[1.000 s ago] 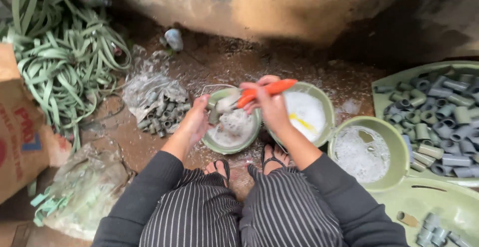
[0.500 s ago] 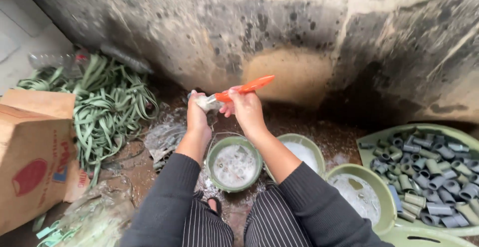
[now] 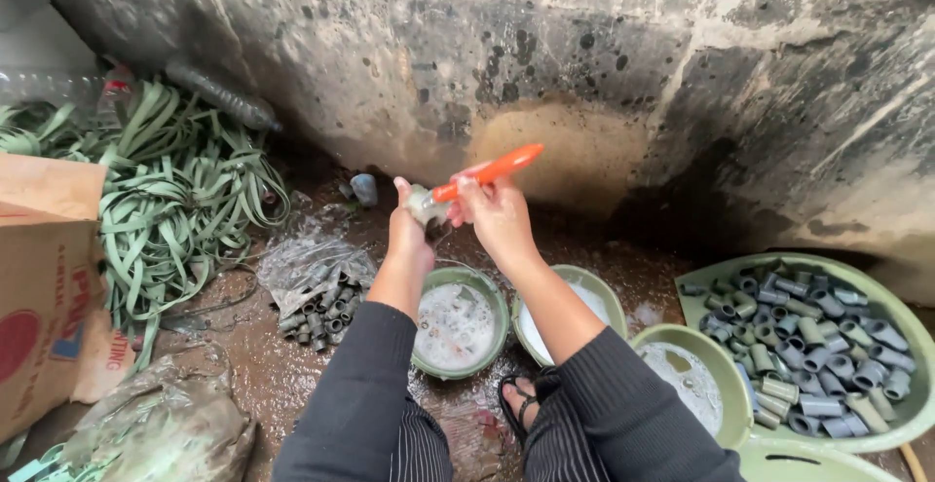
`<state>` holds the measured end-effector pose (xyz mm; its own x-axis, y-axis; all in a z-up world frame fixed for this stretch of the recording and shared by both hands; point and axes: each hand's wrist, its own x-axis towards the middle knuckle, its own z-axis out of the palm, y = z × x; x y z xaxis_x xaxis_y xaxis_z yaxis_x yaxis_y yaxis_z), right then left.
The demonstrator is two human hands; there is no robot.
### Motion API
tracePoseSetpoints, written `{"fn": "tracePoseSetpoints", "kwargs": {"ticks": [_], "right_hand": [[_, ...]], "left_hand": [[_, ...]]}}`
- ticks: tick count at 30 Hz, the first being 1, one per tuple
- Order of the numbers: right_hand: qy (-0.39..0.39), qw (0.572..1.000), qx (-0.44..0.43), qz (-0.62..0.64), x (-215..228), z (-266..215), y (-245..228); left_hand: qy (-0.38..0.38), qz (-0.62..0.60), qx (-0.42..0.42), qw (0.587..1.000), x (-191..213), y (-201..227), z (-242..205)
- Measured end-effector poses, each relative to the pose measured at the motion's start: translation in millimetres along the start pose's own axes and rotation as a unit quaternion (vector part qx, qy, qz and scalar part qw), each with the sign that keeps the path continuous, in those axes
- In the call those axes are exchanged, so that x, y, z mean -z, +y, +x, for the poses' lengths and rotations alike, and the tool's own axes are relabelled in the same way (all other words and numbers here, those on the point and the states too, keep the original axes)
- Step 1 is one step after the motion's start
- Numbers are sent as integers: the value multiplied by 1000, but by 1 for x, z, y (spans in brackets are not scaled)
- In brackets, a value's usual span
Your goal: Washing and scrubbing PVC pipe fittings in buckets of soapy water using a brush.
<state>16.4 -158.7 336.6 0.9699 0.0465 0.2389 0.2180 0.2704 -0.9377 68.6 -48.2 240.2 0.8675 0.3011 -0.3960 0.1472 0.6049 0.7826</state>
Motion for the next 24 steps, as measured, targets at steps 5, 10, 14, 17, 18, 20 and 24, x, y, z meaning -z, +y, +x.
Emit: {"fn": "tracePoseSetpoints", "kwargs": {"ticks": [5, 10, 14, 17, 18, 20, 24], "right_hand": [[88, 989, 69, -92, 5, 10, 7], [124, 970, 107, -182, -7, 2, 4], [42, 961, 73, -263, 4, -8, 51], [-37, 953, 121, -275, 2, 2, 61], [-41, 954, 118, -273, 1, 4, 57], [-39, 950, 139, -276, -4, 7, 48], [64, 974, 104, -191, -1, 22, 75]], "left_hand": [[-52, 66, 7, 996, -30, 64, -86], [-65, 86, -17, 994, -7, 58, -67], [-121, -42, 8, 992, -4, 48, -53], [-118, -35, -3, 992, 9, 34, -45], [-112, -36, -3, 993, 7, 32, -46], [-118, -19, 5, 993, 4, 32, -46], [-150, -20, 11, 988, 6, 27, -45]]}}
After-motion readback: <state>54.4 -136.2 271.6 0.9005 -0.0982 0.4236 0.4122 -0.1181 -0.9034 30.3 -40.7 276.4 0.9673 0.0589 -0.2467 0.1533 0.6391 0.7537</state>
